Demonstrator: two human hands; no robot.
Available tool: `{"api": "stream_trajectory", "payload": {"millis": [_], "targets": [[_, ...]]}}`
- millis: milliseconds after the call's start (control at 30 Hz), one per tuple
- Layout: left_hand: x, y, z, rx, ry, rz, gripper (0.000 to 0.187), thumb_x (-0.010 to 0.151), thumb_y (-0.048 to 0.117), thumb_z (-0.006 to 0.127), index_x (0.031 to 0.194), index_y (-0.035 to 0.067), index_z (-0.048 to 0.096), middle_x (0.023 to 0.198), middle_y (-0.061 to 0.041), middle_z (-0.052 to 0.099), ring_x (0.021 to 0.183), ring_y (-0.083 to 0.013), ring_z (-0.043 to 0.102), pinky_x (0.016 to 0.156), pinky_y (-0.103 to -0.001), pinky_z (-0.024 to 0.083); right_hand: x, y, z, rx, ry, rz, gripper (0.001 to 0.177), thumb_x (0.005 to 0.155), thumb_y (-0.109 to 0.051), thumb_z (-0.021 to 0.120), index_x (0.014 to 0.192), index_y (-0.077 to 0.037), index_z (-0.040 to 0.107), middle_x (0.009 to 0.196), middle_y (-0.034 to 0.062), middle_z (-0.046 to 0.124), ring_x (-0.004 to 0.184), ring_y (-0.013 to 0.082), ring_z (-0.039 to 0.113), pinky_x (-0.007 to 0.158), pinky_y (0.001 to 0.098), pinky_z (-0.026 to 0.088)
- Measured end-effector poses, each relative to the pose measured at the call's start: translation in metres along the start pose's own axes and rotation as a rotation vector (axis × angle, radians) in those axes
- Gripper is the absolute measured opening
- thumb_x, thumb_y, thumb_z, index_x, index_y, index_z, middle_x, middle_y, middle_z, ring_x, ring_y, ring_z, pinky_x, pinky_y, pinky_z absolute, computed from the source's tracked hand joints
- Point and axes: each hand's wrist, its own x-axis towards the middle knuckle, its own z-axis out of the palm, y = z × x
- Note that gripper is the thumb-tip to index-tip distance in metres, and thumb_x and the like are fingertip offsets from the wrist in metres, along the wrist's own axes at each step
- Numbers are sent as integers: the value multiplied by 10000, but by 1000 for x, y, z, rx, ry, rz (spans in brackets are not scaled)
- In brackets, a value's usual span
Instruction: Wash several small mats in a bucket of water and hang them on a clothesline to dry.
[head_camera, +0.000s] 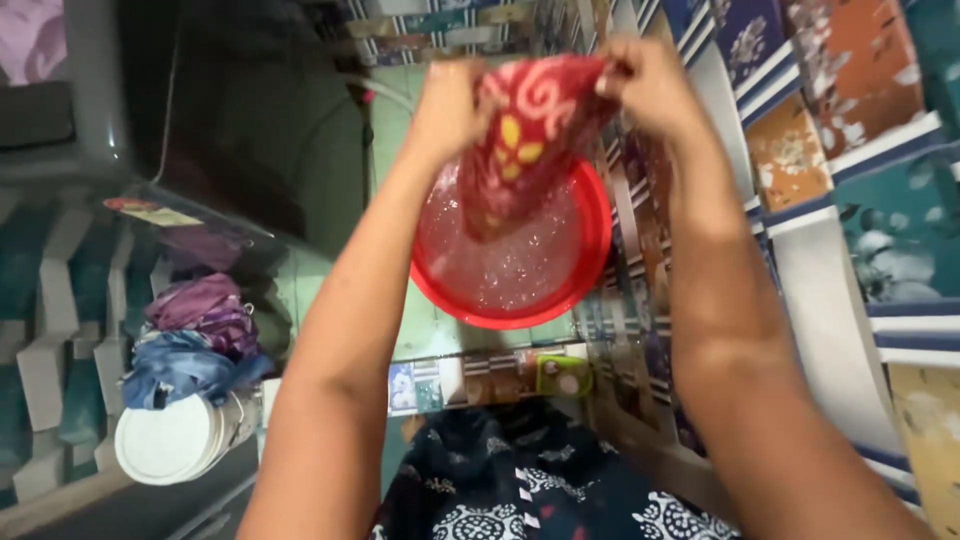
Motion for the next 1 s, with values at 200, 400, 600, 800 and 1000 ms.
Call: {"api": "stream_trajectory", "payload": {"millis": [200, 400, 600, 800, 1000], "targets": [[23, -53, 28, -64, -85, -117, 369, 805, 69, 750, 1158, 77, 644, 790, -235, 677, 774, -407, 691, 728, -474, 552, 62, 48, 35, -393, 27, -235, 249, 869, -3, 731, 1115, -40, 712, 982, 141, 728, 907, 267, 700, 794, 403, 544], [-38, -192, 176, 115, -274, -268, 254, 726, 172, 842, 939, 81, 738, 1088, -242, 659, 1024, -418, 647, 909, -477, 539, 52, 146, 141, -751, -155, -11, 517, 664, -375, 871, 1098, -128, 738, 1002, 187, 730, 927, 385, 700, 808, 487, 562], [-119, -186, 243, 572, -651, -134, 645, 689, 257, 873, 1293, 161, 669, 1635, -106, 181, 1515, -372, 161, 1097, -702, 303, 31, 281, 246, -720, -276, 161, 380, 835, -344, 700, 1169, -164, 675, 1229, 180, 541, 1039, 351, 668, 862, 473, 548], [-224, -258, 350, 534, -745, 59, 407, 948, 271, 606, 1337, 161, 654, 1694, 40, 177, 1571, -292, 122, 1166, -626, 245, -18, 323, 298, -666, -360, 297, 499, 1019, -289, 448, 1517, -258, 430, 1697, 131, -1, 1339, 366, 478, 1065, 456, 437], [-223, -224, 315, 59, -706, -690, 407, 1033, 372, 477, 1345, 174, 649, 1442, -154, 524, 1267, -366, 506, 1082, -456, 392, -50, 348, 283, -648, -288, 298, 327, 1037, -345, 478, 1350, -301, 564, 1410, 84, 324, 1210, 303, 594, 1044, 427, 486]]}}
